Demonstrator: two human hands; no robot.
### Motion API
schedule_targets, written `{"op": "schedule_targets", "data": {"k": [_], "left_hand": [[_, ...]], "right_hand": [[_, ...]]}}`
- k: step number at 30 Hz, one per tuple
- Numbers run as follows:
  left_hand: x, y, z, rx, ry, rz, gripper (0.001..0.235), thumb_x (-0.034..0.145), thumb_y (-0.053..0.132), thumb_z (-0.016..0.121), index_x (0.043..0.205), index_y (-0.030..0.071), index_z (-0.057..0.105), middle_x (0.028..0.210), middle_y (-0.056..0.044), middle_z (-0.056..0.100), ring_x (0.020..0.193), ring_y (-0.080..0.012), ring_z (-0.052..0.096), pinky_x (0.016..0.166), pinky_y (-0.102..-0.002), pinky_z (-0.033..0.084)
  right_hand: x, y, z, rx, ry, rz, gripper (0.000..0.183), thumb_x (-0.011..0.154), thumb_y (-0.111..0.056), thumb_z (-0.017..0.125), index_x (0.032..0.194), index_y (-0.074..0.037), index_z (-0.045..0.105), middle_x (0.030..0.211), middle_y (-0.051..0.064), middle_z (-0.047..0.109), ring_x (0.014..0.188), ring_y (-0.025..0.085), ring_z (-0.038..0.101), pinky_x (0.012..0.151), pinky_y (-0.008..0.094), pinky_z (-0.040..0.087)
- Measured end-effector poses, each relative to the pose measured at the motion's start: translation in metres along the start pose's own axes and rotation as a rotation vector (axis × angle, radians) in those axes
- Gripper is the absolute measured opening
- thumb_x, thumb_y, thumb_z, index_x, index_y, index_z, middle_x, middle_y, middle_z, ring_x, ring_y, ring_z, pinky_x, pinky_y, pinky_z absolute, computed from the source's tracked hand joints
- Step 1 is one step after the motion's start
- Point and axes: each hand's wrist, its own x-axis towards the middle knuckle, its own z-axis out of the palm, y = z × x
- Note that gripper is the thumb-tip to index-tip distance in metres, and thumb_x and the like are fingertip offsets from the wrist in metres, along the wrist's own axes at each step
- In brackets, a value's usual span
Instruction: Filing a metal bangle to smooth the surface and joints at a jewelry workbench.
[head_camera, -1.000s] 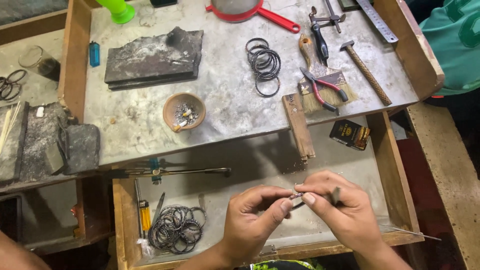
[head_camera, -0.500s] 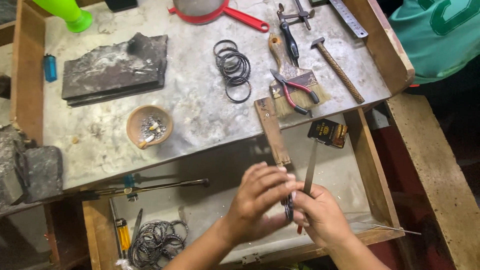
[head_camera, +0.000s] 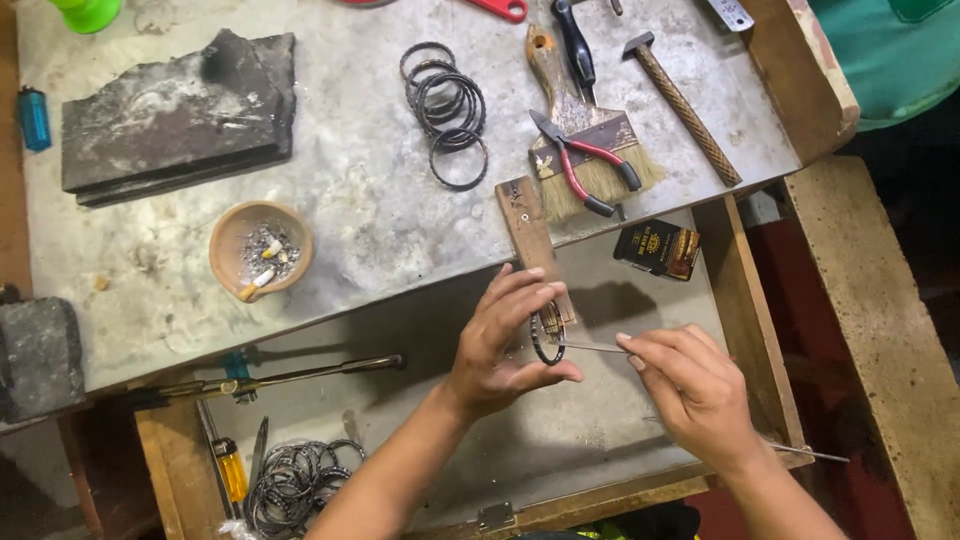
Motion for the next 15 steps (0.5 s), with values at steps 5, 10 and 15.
{"op": "schedule_targets", "data": {"k": [5,10,15], "left_hand": [[0.003,-0.004,-0.003,0.020,0.031,0.041,0.080,0.083,0.045,0.087,0.143,0.007,0.050,0.140,-0.011,0.062,0.136,-0.0322,0.060,0.123,-0.053,0.046],[0.006,-0.006,-0.005,0.069,0.017,0.074,0.074,0.083,0.048,0.086,0.138,0.011,0.054,0.131,-0.011,0.065,0.131,-0.0337,0.062,0.117,-0.051,0.047],[0.007,-0.009,-0.007,0.163,-0.005,0.131,0.077,0.082,0.051,0.088,0.137,0.010,0.052,0.132,-0.010,0.067,0.130,-0.0309,0.065,0.116,-0.050,0.048]], "right_hand": [[0.023,-0.003,0.000,0.021,-0.002,-0.083,0.021,0.094,-0.007,0.068,0.114,-0.009,0.073,0.102,0.007,0.076,0.087,0.022,0.065,0.079,0.033,0.049],[0.036,-0.007,0.004,0.002,-0.013,-0.118,0.017,0.094,-0.006,0.068,0.110,-0.010,0.074,0.106,0.006,0.075,0.089,0.022,0.066,0.079,0.034,0.045],[0.040,-0.011,0.010,0.020,-0.015,-0.124,0.015,0.093,-0.009,0.070,0.108,-0.011,0.074,0.106,0.006,0.075,0.087,0.021,0.066,0.076,0.034,0.044]]}}
